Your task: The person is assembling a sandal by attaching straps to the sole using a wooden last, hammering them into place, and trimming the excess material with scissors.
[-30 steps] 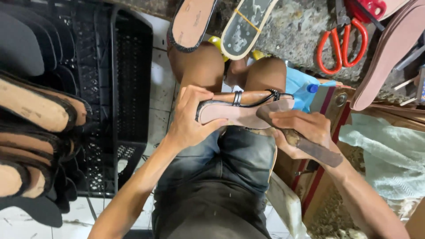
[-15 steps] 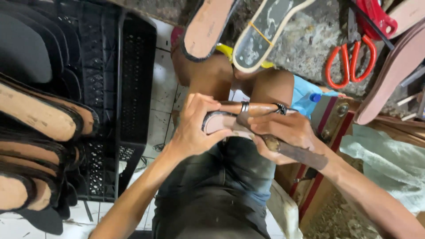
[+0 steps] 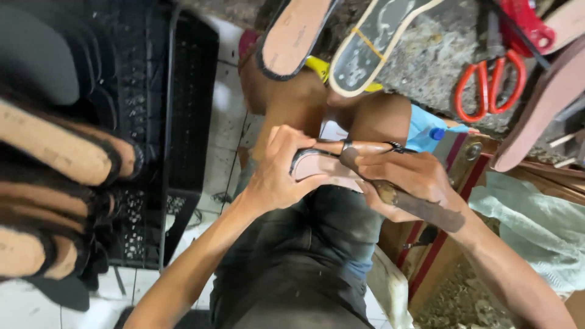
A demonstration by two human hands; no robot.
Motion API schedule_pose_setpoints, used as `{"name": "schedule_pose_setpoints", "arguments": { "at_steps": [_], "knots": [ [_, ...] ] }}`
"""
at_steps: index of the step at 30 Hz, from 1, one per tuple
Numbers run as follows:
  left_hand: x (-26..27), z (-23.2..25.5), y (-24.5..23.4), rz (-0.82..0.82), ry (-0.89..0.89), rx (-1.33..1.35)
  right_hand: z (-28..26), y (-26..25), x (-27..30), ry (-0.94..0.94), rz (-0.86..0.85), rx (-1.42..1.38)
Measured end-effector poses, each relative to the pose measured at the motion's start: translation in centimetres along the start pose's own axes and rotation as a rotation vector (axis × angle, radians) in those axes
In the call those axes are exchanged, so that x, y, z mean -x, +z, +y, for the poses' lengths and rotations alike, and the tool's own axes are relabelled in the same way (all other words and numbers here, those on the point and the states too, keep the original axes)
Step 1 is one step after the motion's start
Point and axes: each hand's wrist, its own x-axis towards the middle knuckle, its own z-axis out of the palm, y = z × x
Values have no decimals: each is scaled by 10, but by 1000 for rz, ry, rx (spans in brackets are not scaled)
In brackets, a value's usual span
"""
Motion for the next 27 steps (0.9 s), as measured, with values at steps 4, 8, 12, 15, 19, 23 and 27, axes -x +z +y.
{"name": "schedule_pose_setpoints", "arguments": {
  "at_steps": [4,8,12,15,19,23,27],
  "knots": [
    [-3,0,1,-14,25,10,-6,0,-17,-159,-71,134],
    [-4,-6,0,-17,4,21,-6,4,-24,-200,-65,135],
    [-6,-1,1,-11,1,38,-6,1,-26,-189,-68,113],
    [-1,1,-2,9,-15,11,-1,6,-34,-276,-137,97],
    [-7,0,2,13,11,20,7,4,-30,-367,-151,196],
    [0,-5,6,23,-27,-8,-12,0,-37,-272,-189,246],
    [-5,1,5,23,-18,-32,-12,11,-20,-167,-71,335]
  ]
}}
